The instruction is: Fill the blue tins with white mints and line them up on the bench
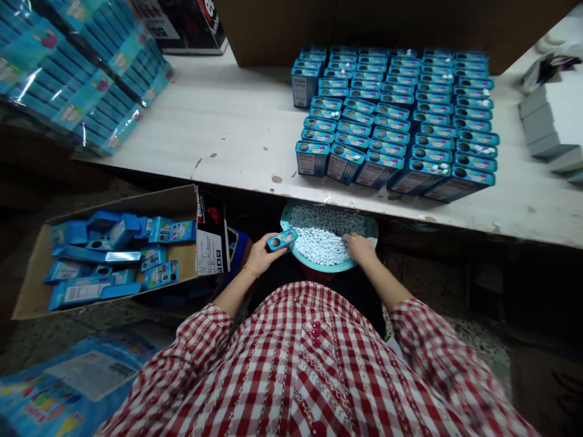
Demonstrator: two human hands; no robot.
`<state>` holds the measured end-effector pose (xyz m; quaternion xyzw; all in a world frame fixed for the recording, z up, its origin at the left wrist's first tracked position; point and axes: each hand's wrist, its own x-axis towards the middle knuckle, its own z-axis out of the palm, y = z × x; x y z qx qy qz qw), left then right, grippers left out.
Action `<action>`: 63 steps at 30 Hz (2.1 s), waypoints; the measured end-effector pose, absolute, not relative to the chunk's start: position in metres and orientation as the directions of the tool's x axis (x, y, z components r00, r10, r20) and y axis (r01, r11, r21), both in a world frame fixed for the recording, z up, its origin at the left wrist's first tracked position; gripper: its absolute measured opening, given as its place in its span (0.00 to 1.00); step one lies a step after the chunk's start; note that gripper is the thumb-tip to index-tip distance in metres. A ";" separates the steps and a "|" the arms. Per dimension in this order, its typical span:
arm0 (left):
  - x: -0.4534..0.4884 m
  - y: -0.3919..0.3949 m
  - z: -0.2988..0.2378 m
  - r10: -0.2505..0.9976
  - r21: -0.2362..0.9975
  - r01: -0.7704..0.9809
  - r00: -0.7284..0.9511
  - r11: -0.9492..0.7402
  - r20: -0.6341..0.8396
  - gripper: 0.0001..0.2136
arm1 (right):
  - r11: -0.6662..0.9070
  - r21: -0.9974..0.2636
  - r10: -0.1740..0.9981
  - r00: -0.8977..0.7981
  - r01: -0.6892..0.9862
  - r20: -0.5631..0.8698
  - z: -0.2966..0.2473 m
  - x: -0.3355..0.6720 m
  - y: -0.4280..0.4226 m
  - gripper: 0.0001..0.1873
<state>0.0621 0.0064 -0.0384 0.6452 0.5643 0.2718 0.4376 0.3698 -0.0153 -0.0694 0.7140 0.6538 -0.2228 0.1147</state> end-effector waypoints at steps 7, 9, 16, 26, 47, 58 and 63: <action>0.075 0.023 -0.041 0.970 0.874 0.486 0.221 -0.017 -0.103 0.21 | -0.157 -0.379 0.894 -0.032 0.912 -0.447 -0.107 0.356 0.008 0.18; 0.077 0.029 -0.042 0.973 0.876 0.482 0.215 -0.032 -0.083 0.20 | -0.140 -0.450 0.902 -0.074 0.882 -0.426 -0.105 0.365 0.005 0.19; 0.100 0.046 -0.043 0.969 0.834 0.544 0.239 -0.087 -0.054 0.19 | -0.026 -0.761 0.969 -0.171 0.648 -0.179 -0.053 0.392 -0.002 0.19; 0.148 0.047 -0.039 0.917 0.679 0.693 0.393 -0.242 -0.074 0.18 | 0.174 -0.255 0.907 -0.256 0.951 -0.335 0.055 0.359 0.017 0.19; 0.140 0.050 -0.050 0.917 0.815 0.542 0.397 -0.206 -0.032 0.18 | 0.139 -0.311 0.952 -0.213 0.940 -0.220 0.042 0.392 -0.016 0.18; 0.114 0.055 -0.043 0.970 0.861 0.508 0.220 -0.026 -0.100 0.18 | -0.070 -0.160 0.879 -0.016 0.985 -0.477 -0.052 0.382 -0.017 0.19; 0.108 0.053 -0.053 0.983 0.883 0.464 0.124 0.065 -0.137 0.20 | -0.151 -0.312 0.899 -0.001 0.938 -0.438 -0.100 0.344 0.001 0.20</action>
